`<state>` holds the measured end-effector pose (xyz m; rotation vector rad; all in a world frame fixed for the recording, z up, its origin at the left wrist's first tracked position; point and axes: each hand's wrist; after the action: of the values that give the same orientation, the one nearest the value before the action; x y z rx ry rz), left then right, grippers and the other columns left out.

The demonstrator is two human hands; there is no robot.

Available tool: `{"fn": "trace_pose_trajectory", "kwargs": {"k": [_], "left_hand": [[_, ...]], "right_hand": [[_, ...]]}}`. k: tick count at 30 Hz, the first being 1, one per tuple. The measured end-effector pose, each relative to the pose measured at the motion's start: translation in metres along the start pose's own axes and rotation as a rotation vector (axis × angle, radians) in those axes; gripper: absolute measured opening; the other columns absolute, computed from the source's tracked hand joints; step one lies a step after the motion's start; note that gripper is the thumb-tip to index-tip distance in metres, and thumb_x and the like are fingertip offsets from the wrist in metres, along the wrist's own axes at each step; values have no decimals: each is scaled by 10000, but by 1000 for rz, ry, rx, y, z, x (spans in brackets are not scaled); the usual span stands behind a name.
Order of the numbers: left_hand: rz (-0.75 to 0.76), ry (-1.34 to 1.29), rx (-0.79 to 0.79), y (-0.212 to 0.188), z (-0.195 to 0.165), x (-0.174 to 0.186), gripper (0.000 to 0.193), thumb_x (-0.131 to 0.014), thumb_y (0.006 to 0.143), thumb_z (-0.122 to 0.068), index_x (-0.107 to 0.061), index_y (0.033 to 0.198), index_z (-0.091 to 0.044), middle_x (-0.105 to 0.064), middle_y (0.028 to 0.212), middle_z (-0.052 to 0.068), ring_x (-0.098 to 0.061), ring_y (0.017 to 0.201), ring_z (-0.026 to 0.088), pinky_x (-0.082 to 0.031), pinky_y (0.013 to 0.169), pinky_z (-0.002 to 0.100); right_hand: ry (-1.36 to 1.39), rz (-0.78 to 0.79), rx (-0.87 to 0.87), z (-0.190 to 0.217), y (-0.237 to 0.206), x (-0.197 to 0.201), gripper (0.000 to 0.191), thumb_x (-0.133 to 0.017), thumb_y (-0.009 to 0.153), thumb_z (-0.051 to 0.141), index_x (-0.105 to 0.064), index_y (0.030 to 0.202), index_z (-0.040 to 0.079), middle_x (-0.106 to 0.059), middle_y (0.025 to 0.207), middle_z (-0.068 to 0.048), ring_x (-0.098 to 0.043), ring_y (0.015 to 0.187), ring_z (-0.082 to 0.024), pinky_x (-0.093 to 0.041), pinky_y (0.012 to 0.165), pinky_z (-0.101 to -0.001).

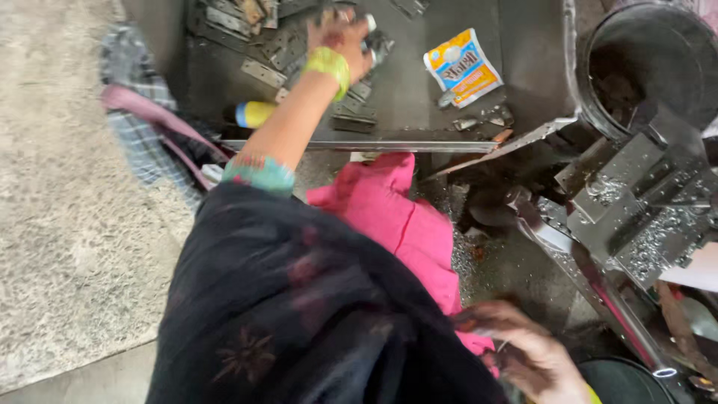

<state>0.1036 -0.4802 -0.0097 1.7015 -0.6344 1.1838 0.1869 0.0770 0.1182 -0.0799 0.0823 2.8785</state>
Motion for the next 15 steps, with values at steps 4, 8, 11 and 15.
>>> {"fn": "trace_pose_trajectory", "kwargs": {"k": [4, 8, 11, 15], "left_hand": [[83, -206, 119, -38, 37, 23, 536, -704, 839, -422, -670, 1343, -243, -643, 1341, 133, -602, 1227, 386, -482, 1030, 612], [502, 253, 503, -40, 74, 43, 482, -667, 962, -376, -631, 1310, -44, -625, 1296, 200, -641, 1134, 385, -560, 887, 598], [483, 174, 699, -42, 67, 42, 643, -635, 945, -443, -492, 1421, -34, -532, 1380, 212, -557, 1209, 408, -527, 912, 595], [287, 83, 512, -51, 21, 36, 714, -647, 871, -477, -454, 1449, -106, -382, 1557, 145, -424, 1348, 435, -462, 958, 636]], "right_hand": [[-183, 311, 45, 0, 15, -21, 333, -757, 760, -29, -778, 1080, 64, -677, 1332, -185, -602, 1330, -368, -445, 1101, -493], [-106, 57, 47, 4, 10, -45, 190, -708, 832, -29, -767, 998, 42, -714, 1235, -161, -665, 1243, -331, -511, 1068, -452], [-169, -215, 49, 4, 10, -55, 136, -690, 862, -15, -737, 981, 30, -724, 1146, -134, -682, 1177, -277, -527, 1016, -394], [-193, -536, 58, -2, 22, -59, 173, -651, 894, 8, -697, 1060, 26, -698, 1159, -126, -669, 1085, -204, -529, 949, -340]]}}
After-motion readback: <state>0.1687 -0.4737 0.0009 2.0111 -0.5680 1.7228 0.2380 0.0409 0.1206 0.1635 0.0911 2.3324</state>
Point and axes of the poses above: each hand's wrist, its own y-axis towards the middle knuckle, its own x-axis out of the back of the hand, z = x × y
